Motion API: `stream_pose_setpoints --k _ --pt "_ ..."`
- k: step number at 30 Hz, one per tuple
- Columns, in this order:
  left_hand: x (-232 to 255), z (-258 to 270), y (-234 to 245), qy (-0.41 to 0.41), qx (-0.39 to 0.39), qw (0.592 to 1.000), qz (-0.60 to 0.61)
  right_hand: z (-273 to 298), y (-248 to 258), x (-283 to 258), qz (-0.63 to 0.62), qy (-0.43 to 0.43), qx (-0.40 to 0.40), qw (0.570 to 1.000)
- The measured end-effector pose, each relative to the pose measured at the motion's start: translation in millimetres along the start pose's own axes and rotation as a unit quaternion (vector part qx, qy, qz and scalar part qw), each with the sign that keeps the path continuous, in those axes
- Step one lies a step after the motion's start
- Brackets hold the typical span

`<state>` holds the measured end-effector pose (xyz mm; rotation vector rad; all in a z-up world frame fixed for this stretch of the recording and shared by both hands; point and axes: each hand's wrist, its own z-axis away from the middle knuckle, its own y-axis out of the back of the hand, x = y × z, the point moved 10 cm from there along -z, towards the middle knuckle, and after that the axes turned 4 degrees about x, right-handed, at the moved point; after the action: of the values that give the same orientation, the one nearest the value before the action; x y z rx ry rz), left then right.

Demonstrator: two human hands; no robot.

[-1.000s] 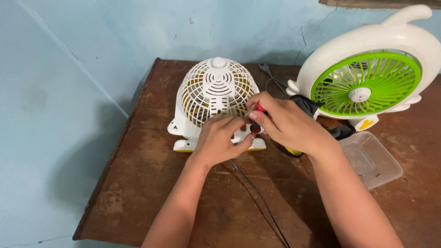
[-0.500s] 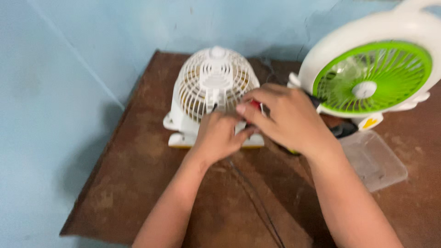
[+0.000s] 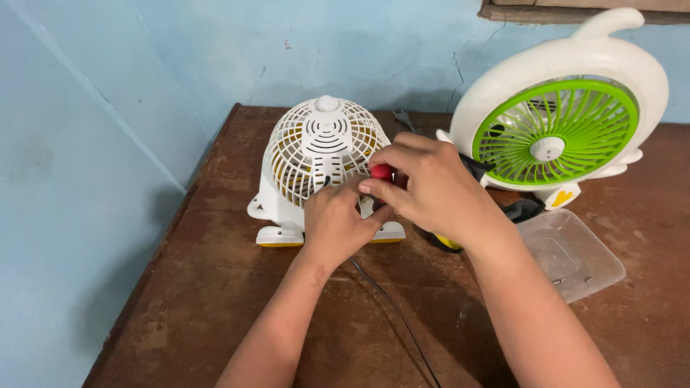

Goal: The person assembles a small white electric fan on a wooden table using a screwdriver. They insert and tighten multiple screws into the fan's base and cage, repeatedly retrieving screws from a clear plastic container. A second green fan sits nearby.

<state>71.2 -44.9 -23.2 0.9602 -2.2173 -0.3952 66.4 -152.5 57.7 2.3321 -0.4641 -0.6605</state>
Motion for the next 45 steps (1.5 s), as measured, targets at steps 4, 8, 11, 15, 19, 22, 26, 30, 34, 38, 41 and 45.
stream_pose_setpoints --k 4,8,11,15,19,22,26,30,34,38,41,45 --pt "1.1 3.0 5.0 -0.024 0.036 0.999 0.003 2.6 -5.5 -5.6 0.103 0.015 0.033 0.994" --pt "4.2 3.1 6.1 -0.027 0.031 0.999 0.032 2.8 -8.9 -0.4 0.210 0.022 0.075 0.975" --pt "2.0 0.2 2.2 -0.010 -0.013 0.999 0.038 3.1 -11.0 5.2 0.223 0.010 0.080 0.972" --pt "-10.1 1.0 -6.0 0.051 -0.083 0.995 0.030 2.0 -18.1 13.5 0.219 -0.033 0.053 0.974" --pt "-2.0 -0.9 -4.5 0.017 -0.105 0.993 0.057 2.7 -20.7 33.8 0.067 -0.093 -0.057 0.992" --pt "-2.2 -3.4 -4.5 0.004 -0.134 0.990 0.044 3.9 -15.3 31.5 -0.129 -0.049 -0.103 0.985" --pt "-5.6 -1.9 -9.2 0.032 -0.173 0.983 0.044 13.5 -32.2 54.5 -0.251 -0.147 -0.158 0.944" --pt "-15.7 5.5 -13.3 0.091 -0.204 0.975 0.021 23.0 -44.3 72.1 -0.287 -0.243 -0.148 0.915" --pt "-11.3 -1.2 8.8 0.087 -0.062 0.983 0.150 16.7 -39.5 70.2 -0.198 -0.208 -0.102 0.952" --pt "-6.3 -2.2 24.0 0.074 0.018 0.958 0.276 15.4 -37.8 69.3 -0.137 -0.202 -0.066 0.967" --pt "22.4 -8.4 40.5 -0.086 0.056 0.965 0.239 11.7 -34.2 66.6 -0.119 -0.173 -0.051 0.976" --pt "28.8 -23.6 28.8 -0.132 0.054 0.967 0.211 16.0 -32.6 61.1 -0.107 -0.145 -0.003 0.984"
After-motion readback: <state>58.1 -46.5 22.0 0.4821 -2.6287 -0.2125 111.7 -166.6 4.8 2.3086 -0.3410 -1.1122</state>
